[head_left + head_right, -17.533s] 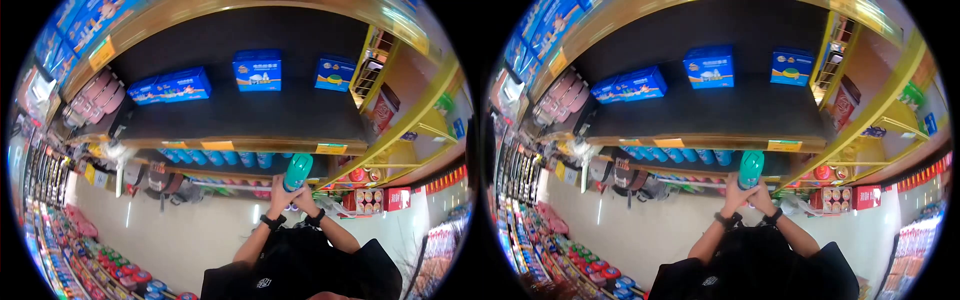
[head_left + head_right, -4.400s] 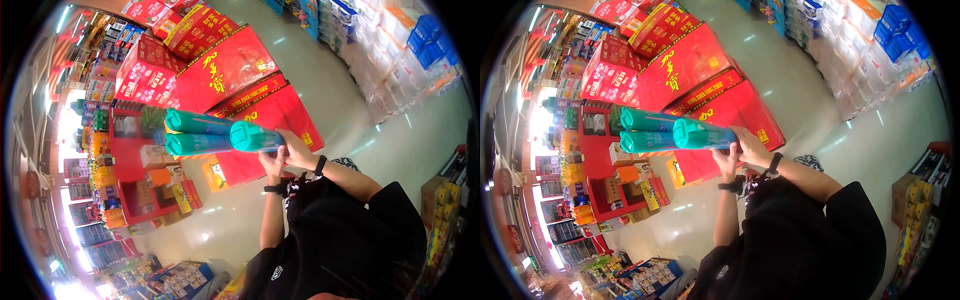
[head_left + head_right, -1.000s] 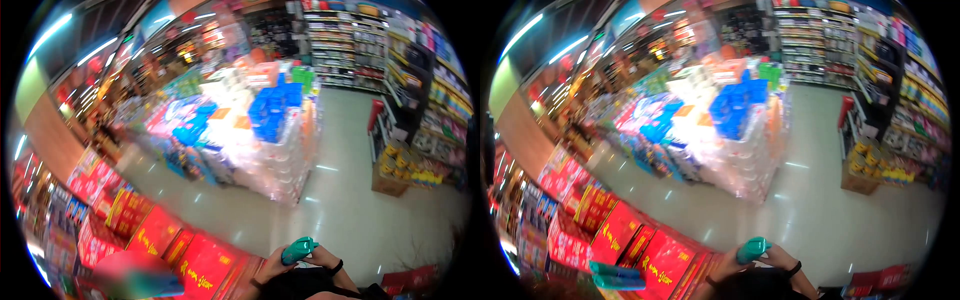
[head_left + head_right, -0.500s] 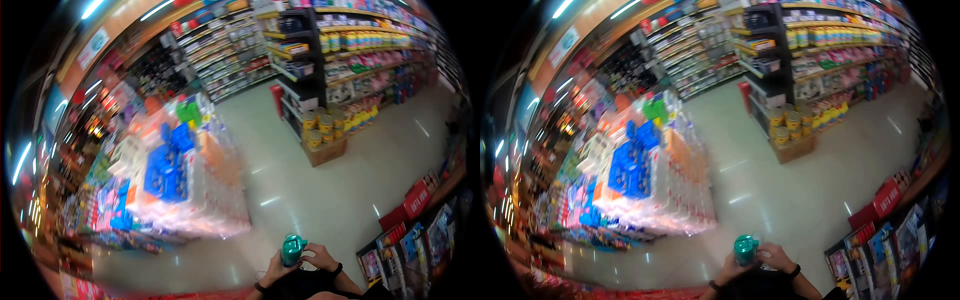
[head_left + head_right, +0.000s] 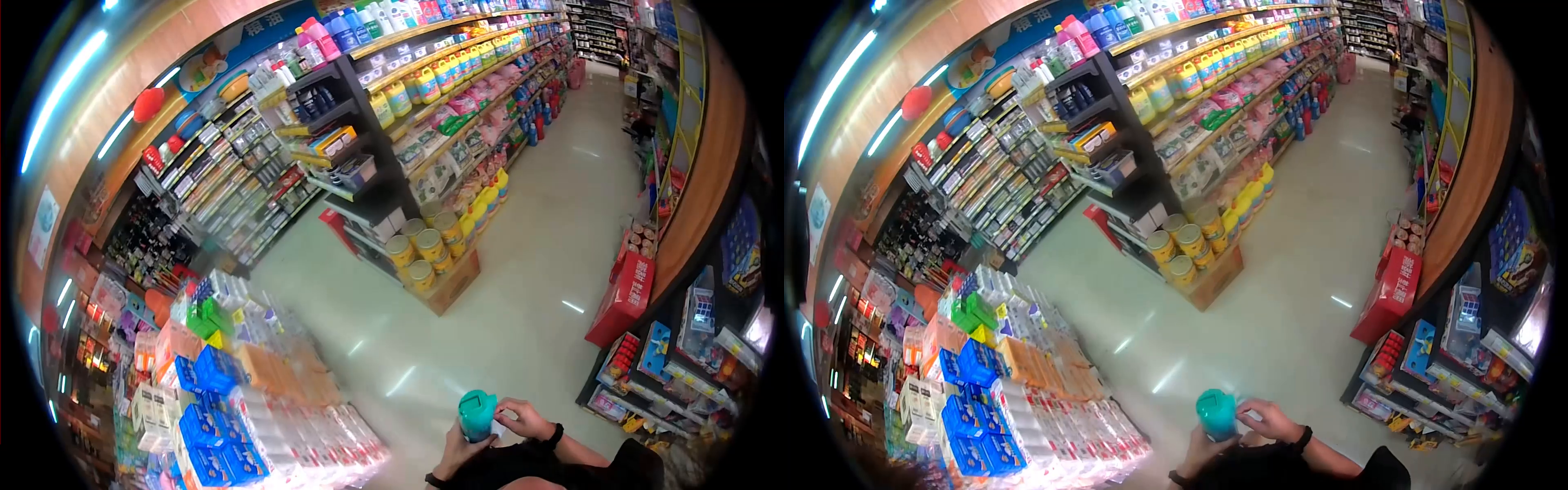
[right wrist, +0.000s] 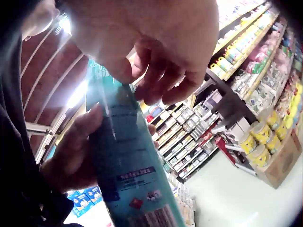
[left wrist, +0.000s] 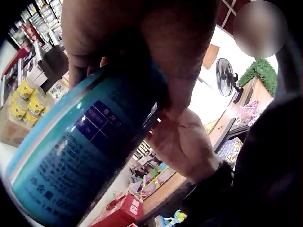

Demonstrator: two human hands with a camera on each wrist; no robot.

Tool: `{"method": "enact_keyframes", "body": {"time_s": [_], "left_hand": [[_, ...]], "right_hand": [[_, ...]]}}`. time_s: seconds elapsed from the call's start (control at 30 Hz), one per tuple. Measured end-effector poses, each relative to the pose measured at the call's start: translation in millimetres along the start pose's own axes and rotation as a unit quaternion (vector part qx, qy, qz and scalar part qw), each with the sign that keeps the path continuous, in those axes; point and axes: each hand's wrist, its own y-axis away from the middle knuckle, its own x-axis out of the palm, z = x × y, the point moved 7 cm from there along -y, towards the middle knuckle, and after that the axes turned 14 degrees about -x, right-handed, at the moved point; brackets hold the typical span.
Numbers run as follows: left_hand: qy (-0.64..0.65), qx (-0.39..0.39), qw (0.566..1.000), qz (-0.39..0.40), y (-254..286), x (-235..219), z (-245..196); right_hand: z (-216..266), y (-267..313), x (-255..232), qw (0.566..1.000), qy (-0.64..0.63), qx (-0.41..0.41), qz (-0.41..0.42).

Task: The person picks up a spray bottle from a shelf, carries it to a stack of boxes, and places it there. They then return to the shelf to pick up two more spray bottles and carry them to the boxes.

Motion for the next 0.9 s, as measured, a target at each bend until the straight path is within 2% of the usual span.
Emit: {"method": "enact_keyframes", "body": {"time_s": [0.07, 0.13, 0.3, 0.43, 0.5, 0.53, 0.63, 0.7, 0.8, 0.83, 0.9], "left_hand": [[0.003, 0.004, 1.000, -0.005, -23, -1, -2], [0.001, 0.050, 0.998, -0.035, -48, -11, -15], [0.011, 0.054, 0.998, -0.031, -102, -14, -35], [0.026, 0.100, 0.994, 0.018, -139, 3, -41], [0.076, 0.084, 0.990, 0.085, -161, 17, -33], [0.067, 0.086, 0.989, 0.105, -164, 21, -45], [0.078, 0.087, 0.984, 0.133, -174, 34, -73], [0.050, 0.075, 0.984, 0.154, -191, 44, -71], [0.016, 0.074, 0.983, 0.169, -220, 56, -84], [0.008, 0.060, 0.984, 0.167, -227, 58, -97], [-0.004, 0.048, 0.984, 0.172, -249, 68, -107]], "right_hand": [[-10, -21, -10, 1.000, 0.016, 0.004, 0.019], [-18, -45, -17, 0.997, 0.061, -0.019, 0.043], [-43, -77, -41, 0.995, 0.093, 0.007, 0.027], [-50, -80, -64, 0.992, 0.119, 0.044, -0.005], [-53, -79, -75, 0.987, 0.113, 0.115, -0.026], [-58, -75, -80, 0.984, 0.117, 0.122, -0.046], [-68, -73, -95, 0.975, 0.155, 0.123, -0.098], [-64, -78, -108, 0.969, 0.121, 0.187, -0.109], [-99, -77, -125, 0.971, 0.129, 0.153, -0.132], [-115, -73, -132, 0.957, 0.169, 0.201, -0.122], [-120, -84, -153, 0.960, 0.156, 0.181, -0.146]]}}
